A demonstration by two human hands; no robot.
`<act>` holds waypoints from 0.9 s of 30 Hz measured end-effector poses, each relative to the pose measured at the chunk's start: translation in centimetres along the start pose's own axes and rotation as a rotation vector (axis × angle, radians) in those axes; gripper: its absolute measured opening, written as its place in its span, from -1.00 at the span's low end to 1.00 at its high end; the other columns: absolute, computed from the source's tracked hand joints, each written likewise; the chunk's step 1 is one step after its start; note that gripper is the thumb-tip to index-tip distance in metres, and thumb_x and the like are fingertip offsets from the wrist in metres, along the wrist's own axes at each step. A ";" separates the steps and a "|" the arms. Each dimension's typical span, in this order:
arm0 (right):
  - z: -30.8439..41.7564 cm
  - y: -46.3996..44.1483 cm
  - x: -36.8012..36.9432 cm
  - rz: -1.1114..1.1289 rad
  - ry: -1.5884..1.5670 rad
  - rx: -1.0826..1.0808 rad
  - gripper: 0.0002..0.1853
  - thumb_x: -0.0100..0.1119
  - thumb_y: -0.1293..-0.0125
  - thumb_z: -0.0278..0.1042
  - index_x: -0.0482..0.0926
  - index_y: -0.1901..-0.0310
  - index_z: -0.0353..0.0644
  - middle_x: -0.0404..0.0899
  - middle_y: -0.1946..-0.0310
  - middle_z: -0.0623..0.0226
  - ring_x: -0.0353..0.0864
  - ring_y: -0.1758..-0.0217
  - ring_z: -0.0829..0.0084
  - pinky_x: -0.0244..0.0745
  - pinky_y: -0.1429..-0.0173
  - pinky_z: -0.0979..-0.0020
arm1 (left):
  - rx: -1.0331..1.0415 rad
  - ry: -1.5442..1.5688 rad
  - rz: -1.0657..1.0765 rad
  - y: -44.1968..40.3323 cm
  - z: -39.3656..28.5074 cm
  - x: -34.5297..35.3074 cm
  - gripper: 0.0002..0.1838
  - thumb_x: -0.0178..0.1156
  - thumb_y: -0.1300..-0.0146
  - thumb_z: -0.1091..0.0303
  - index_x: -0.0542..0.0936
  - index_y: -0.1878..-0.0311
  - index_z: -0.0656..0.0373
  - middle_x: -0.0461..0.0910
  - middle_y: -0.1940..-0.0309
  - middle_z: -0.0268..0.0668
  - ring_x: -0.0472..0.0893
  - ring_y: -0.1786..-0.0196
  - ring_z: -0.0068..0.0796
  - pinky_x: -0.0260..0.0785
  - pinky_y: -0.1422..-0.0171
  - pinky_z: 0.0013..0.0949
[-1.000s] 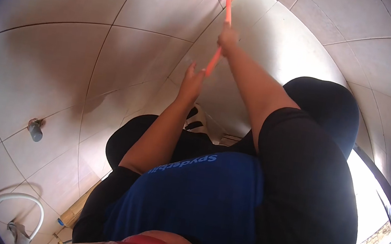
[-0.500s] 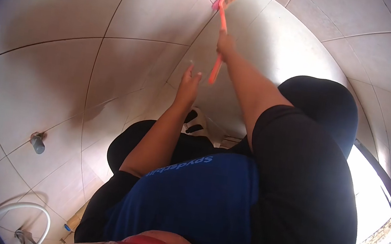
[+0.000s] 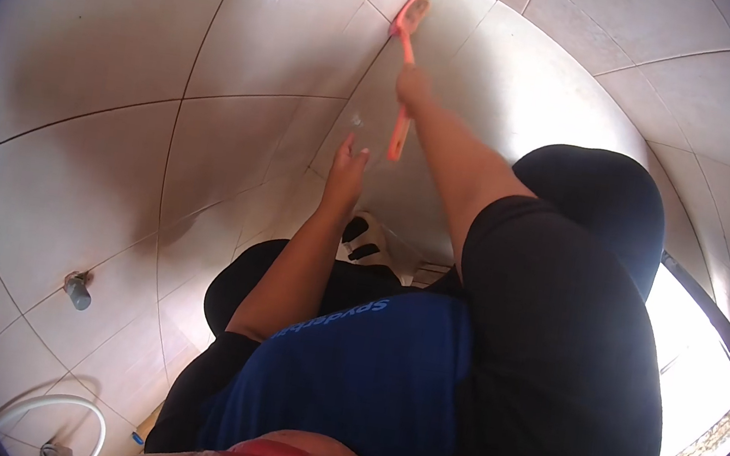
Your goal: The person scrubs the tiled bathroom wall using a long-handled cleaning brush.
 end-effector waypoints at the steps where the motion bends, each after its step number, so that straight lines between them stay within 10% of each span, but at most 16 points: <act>1: 0.7 0.7 1.6 -0.030 0.097 -0.050 -0.81 -0.09 -0.14 -0.39 0.45 0.28 -0.29 0.52 0.43 0.07 0.55 0.28 0.19 0.44 0.28 0.20 | -0.015 0.001 0.001 -0.1 -0.3 -0.1 -0.42 -0.05 -0.14 0.27 0.12 -0.19 0.38 0.09 -0.19 0.07 0.13 -0.26 -0.15 -0.04 -0.29 -0.29; 6: 4.1 4.5 14.1 -0.321 -0.294 -0.102 -0.75 -0.10 -0.15 -0.35 0.48 0.20 -0.26 0.54 0.42 0.07 0.55 0.22 0.14 0.46 0.24 0.22 | -0.027 0.199 0.060 -1.6 0.1 0.8 -0.43 -0.05 -0.14 0.28 0.12 -0.20 0.33 0.10 -0.20 0.03 0.12 -0.26 -0.15 -0.04 -0.29 -0.30; 10: 3.9 0.9 5.0 -0.187 0.205 0.049 -0.79 -0.03 -0.14 -0.30 0.53 0.35 -0.24 0.56 0.46 0.12 0.59 0.34 0.29 0.48 0.37 0.26 | 0.069 -0.042 -0.065 -0.4 -1.8 -0.2 -0.43 -0.07 -0.18 0.33 0.07 -0.22 0.35 0.09 -0.21 0.02 0.07 -0.30 -0.24 -0.09 -0.31 -0.35; 12: 1.3 -0.8 -0.7 -0.222 -0.154 0.222 -0.80 0.00 -0.13 -0.29 0.54 0.43 -0.24 0.56 0.53 0.20 0.60 0.41 0.29 0.48 0.42 0.26 | 0.055 -0.059 -0.106 -0.3 -2.0 -0.6 -0.43 -0.07 -0.18 0.34 0.07 -0.23 0.34 0.06 -0.22 0.02 0.06 -0.31 -0.24 -0.09 -0.31 -0.34; 20: 3.1 3.0 15.6 -0.172 -0.378 0.094 -0.74 -0.09 -0.16 -0.29 0.46 0.22 -0.29 0.51 0.31 0.03 0.57 0.27 0.19 0.46 0.28 0.18 | 0.056 0.011 -0.125 -1.7 -2.3 -0.3 -0.43 -0.07 -0.17 0.36 0.06 -0.24 0.31 0.01 -0.25 0.00 0.01 -0.32 -0.24 -0.13 -0.32 -0.34; 23: 5.2 4.3 6.7 -0.159 -0.387 0.276 -0.74 -0.03 -0.13 -0.28 0.48 0.26 -0.30 0.53 0.36 0.09 0.56 0.29 0.19 0.46 0.29 0.20 | 0.079 -0.009 -0.097 -1.2 -1.9 -0.1 -0.43 -0.08 -0.17 0.37 0.05 -0.24 0.31 0.01 -0.25 0.01 0.01 -0.32 -0.24 -0.14 -0.32 -0.34; 27: 0.1 -3.3 3.1 -0.088 0.002 -0.033 -0.82 0.00 -0.09 -0.34 0.52 0.38 -0.25 0.54 0.44 0.09 0.58 0.37 0.23 0.47 0.35 0.24 | 0.025 -0.020 -0.124 -1.3 -1.3 -0.4 -0.43 -0.08 -0.17 0.38 0.05 -0.24 0.32 0.01 -0.25 0.02 0.02 -0.32 -0.22 -0.13 -0.32 -0.33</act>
Point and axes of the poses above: each hand's wrist, its own y-axis away from the middle knuckle, its own x-axis out of the palm, z = x × y, the point moved 3 cm from there along -y, towards the middle knuckle
